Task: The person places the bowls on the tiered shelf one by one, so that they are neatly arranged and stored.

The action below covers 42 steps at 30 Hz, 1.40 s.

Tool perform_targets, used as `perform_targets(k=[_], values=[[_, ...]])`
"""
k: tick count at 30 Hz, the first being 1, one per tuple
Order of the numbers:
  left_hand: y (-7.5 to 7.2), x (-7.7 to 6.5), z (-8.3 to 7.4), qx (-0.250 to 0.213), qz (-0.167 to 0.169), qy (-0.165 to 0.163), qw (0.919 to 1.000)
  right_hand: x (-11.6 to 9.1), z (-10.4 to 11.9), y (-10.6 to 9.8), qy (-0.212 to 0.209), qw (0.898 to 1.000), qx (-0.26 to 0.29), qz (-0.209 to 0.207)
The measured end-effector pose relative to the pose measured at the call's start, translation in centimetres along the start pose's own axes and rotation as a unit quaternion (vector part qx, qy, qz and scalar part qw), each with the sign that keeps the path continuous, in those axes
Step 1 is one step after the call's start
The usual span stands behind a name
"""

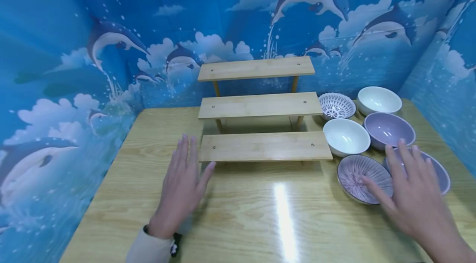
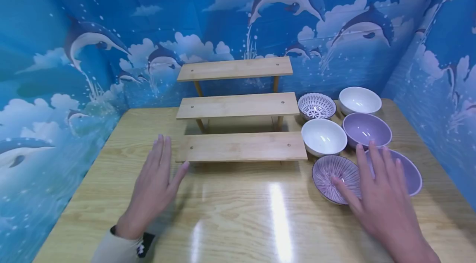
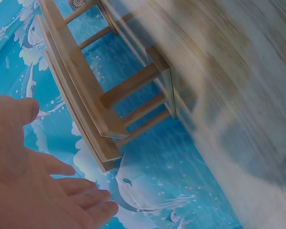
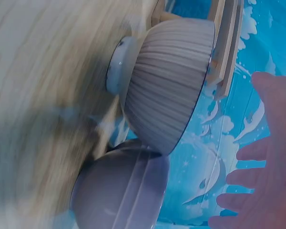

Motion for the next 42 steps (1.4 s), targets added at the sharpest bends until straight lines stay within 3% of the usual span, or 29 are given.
perform_targets(k=[6, 13, 24, 36, 42], values=[[0.3, 0.8, 0.8, -0.034, 0.02, -0.027, 0.9988, -0.8, -1.2, -0.4, 0.029, 0.999, -0.01, -0.009], [0.3, 1.3, 1.1, -0.062, 0.032, -0.044, 0.9966, -1.4, -2.2, -0.8, 0.022, 0.999, -0.004, -0.047], [1.0, 2.1, 1.8, -0.106, 0.067, -0.1, 0.987, -2.7, -3.9, -1.0, 0.048, 0.995, 0.004, -0.084], [1.6, 2.7, 2.5, -0.193, 0.087, -0.12, 0.97, -4.1, -5.9, -0.7, 0.101, 0.992, 0.031, -0.069], [2.3, 3.3, 3.0, -0.256, 0.11, -0.139, 0.9504, -4.8, -6.7, -0.4, 0.125, 0.989, 0.05, -0.067]])
Point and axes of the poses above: each hand's wrist, its own x-axis towards the middle knuckle, its own y-axis out of the palm, z = x × y, the point moved 4 cm from there along x, towards the middle knuckle, and after that the axes turned 11 degrees about -y, right-handed, at the moved point
